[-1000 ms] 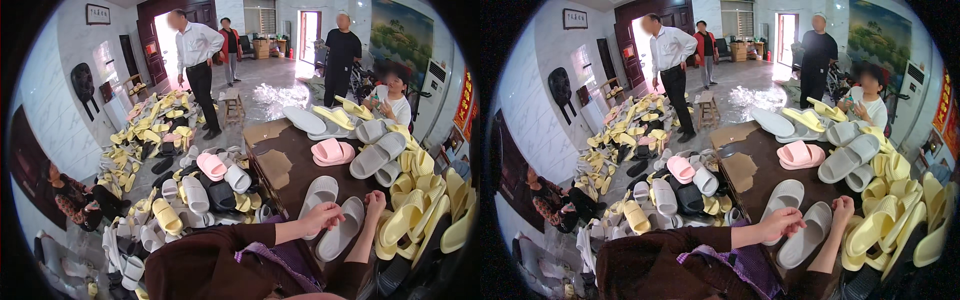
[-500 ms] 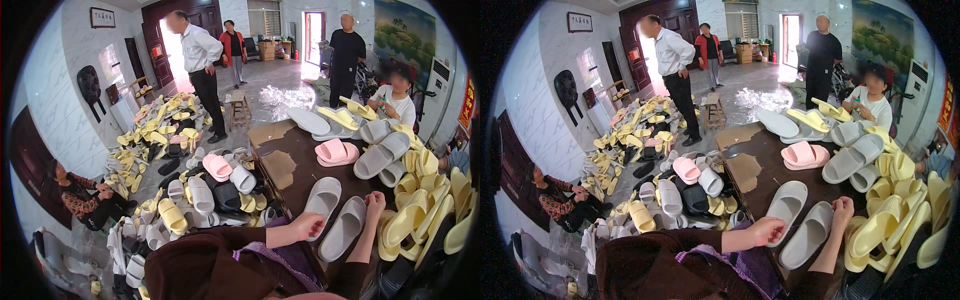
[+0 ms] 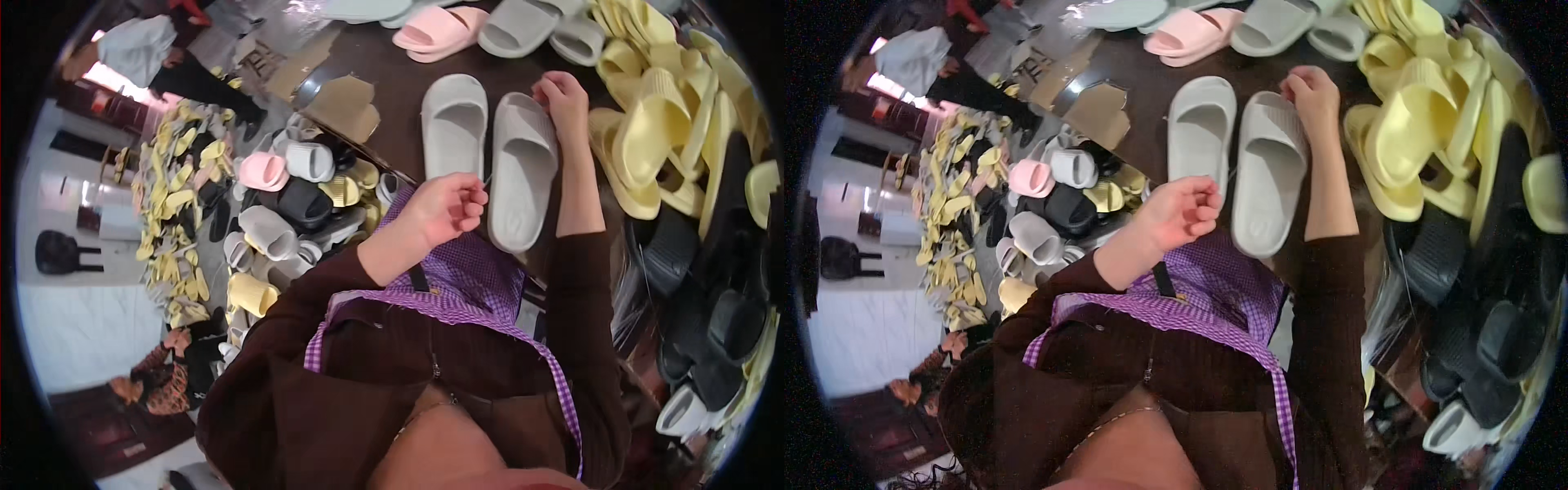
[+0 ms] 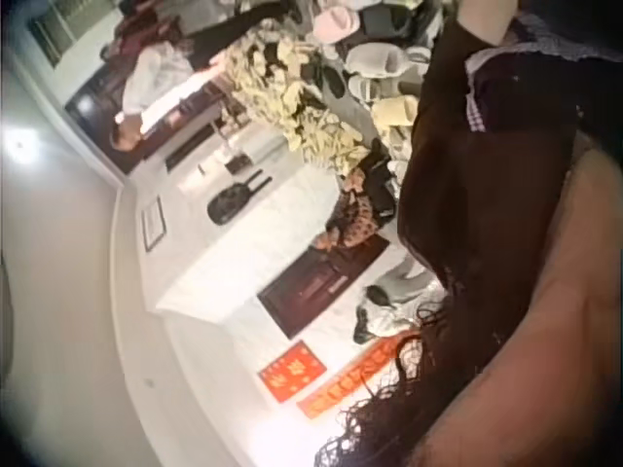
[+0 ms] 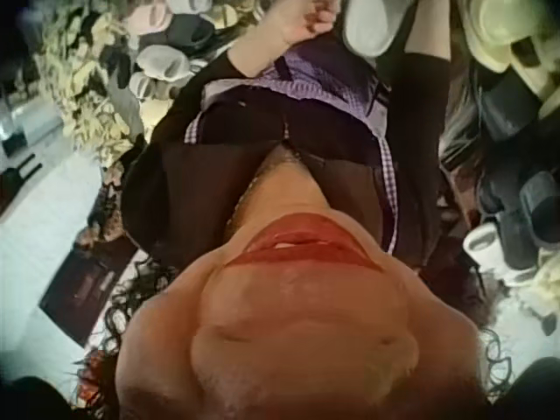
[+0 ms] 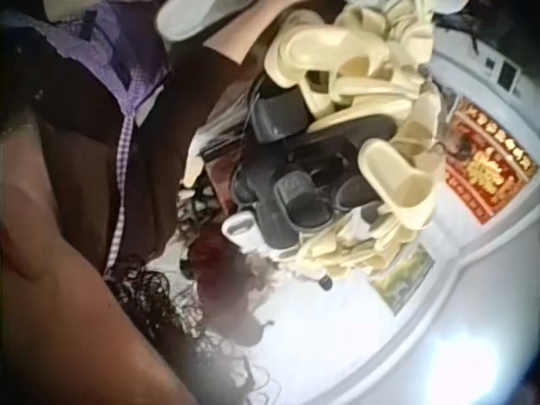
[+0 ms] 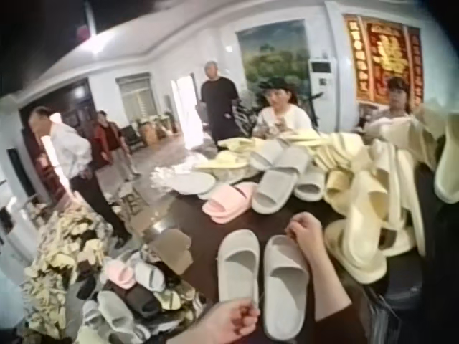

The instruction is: The person moves slippers aside on a table and fastens pairs of slippers together using plastic ties by hand.

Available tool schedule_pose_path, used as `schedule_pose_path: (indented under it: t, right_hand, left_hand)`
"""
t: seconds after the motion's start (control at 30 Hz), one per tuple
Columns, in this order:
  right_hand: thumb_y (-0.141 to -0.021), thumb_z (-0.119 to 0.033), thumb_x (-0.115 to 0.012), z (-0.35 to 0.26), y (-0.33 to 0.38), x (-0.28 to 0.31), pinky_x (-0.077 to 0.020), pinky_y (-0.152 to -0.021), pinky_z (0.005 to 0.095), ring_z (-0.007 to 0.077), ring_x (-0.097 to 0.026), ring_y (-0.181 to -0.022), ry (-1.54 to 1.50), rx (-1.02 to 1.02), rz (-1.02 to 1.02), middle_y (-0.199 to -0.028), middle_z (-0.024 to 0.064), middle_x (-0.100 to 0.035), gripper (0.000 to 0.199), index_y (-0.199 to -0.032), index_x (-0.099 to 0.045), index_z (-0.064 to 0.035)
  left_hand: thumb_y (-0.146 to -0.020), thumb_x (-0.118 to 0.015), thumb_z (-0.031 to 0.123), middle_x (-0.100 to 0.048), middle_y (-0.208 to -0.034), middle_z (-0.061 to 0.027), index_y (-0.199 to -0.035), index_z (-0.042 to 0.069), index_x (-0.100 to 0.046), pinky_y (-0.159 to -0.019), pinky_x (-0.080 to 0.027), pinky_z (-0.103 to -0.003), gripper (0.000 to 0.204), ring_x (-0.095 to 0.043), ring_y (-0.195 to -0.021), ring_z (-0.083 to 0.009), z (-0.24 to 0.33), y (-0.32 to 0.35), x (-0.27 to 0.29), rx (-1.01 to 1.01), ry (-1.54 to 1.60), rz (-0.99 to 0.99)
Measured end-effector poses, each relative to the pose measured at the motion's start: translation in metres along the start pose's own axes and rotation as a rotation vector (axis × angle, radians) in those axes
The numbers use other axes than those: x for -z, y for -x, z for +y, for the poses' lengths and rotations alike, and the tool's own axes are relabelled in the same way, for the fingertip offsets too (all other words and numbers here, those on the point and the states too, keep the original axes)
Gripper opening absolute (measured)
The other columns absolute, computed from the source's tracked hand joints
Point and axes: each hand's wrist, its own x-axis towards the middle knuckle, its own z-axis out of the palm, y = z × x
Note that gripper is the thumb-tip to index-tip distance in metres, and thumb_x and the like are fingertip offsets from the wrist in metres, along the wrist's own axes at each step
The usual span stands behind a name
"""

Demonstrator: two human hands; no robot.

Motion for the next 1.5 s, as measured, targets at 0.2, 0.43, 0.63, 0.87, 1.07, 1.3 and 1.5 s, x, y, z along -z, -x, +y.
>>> schedule_pose_path:
  t: [0.2,0.43,0.63,0.87,1.07,1.3,1.5]
  right_hand:
    - [-0.083,-0.007,-0.056,0.004,0.013,0.01,-0.0436,-0.053,0.0219,0.011,-0.058,-0.061,0.055,-0.07,0.032,-0.074,0.0071,-0.064,0.016,-0.095,-0.058,0.0027]
    - [-0.084,-0.009,-0.056,0.009,0.008,0.012,-0.0418,-0.052,0.021,0.009,-0.058,-0.062,0.045,-0.094,0.038,-0.076,0.0046,-0.064,0.014,-0.096,-0.058,-0.0011]
    - [-0.085,-0.009,-0.055,0.006,0.008,0.011,-0.0421,-0.051,0.0206,0.0092,-0.058,-0.059,0.086,-0.157,0.067,-0.076,0.0044,-0.064,0.013,-0.095,-0.058,-0.0017]
    - [-0.086,-0.009,-0.054,0.012,0.014,0.014,-0.0438,-0.053,0.0213,0.0095,-0.059,-0.063,0.06,-0.156,0.031,-0.077,0.004,-0.062,0.013,-0.096,-0.057,-0.0021]
    - [-0.087,-0.01,-0.052,-0.006,0.017,-0.005,-0.045,-0.055,0.0219,0.0094,-0.058,-0.067,-0.171,-0.203,-0.158,-0.076,0.0034,-0.06,0.011,-0.096,-0.056,-0.0032]
    - [-0.085,-0.012,-0.053,-0.016,-0.035,-0.049,-0.0452,-0.054,0.0235,0.0098,-0.057,-0.065,0.058,-0.147,-0.439,-0.075,0.0011,-0.06,0.01,-0.092,-0.058,-0.0051]
    - [-0.073,-0.01,-0.053,0.042,-0.084,-0.122,-0.0442,-0.061,0.0436,0.0338,-0.055,-0.065,0.768,0.842,-0.561,-0.072,0.0158,-0.06,0.01,-0.079,-0.059,-0.0026]
  left_hand:
    - [-0.091,-0.049,0.018,-0.054,-0.075,-0.0066,-0.088,0.002,-0.051,-0.041,-0.031,-0.024,0.016,-0.043,-0.052,-0.0124,-0.013,0.011,-0.007,0.031,0.026,0.027]
    - [-0.091,-0.049,0.018,-0.053,-0.074,-0.0072,-0.086,0.002,-0.05,-0.039,-0.032,-0.025,0.017,-0.044,-0.052,-0.0128,-0.015,0.01,-0.009,0.09,-0.024,-0.086]
    - [-0.089,-0.048,0.017,-0.053,-0.07,-0.0074,-0.081,0.003,-0.049,-0.04,-0.033,-0.026,0.016,-0.047,-0.053,-0.0136,0.005,-0.005,-0.006,0.123,-0.073,-0.132]
    - [-0.088,-0.049,0.019,-0.053,-0.069,-0.0073,-0.079,0.005,-0.049,-0.036,-0.03,-0.025,0.017,-0.045,-0.049,-0.0129,0.023,-0.031,-0.01,-0.046,-0.203,0.051]
    - [-0.086,-0.047,0.02,-0.052,-0.063,-0.0059,-0.078,0.004,-0.05,-0.032,-0.031,-0.027,0.019,-0.044,-0.041,-0.0129,0.06,-0.061,-0.002,-0.34,-0.705,0.186]
    - [-0.082,-0.046,0.025,-0.05,-0.057,-0.0054,-0.07,0.004,-0.051,-0.031,-0.031,-0.028,0.025,-0.043,-0.038,-0.0131,0.078,-0.073,-0.012,-0.358,-0.942,0.239]
    - [-0.081,-0.04,0.029,-0.06,-0.06,-0.0118,-0.064,0.001,-0.059,-0.038,-0.044,-0.034,0.037,-0.058,-0.048,-0.0217,0.071,-0.126,0.067,-0.886,-1.353,-0.167]
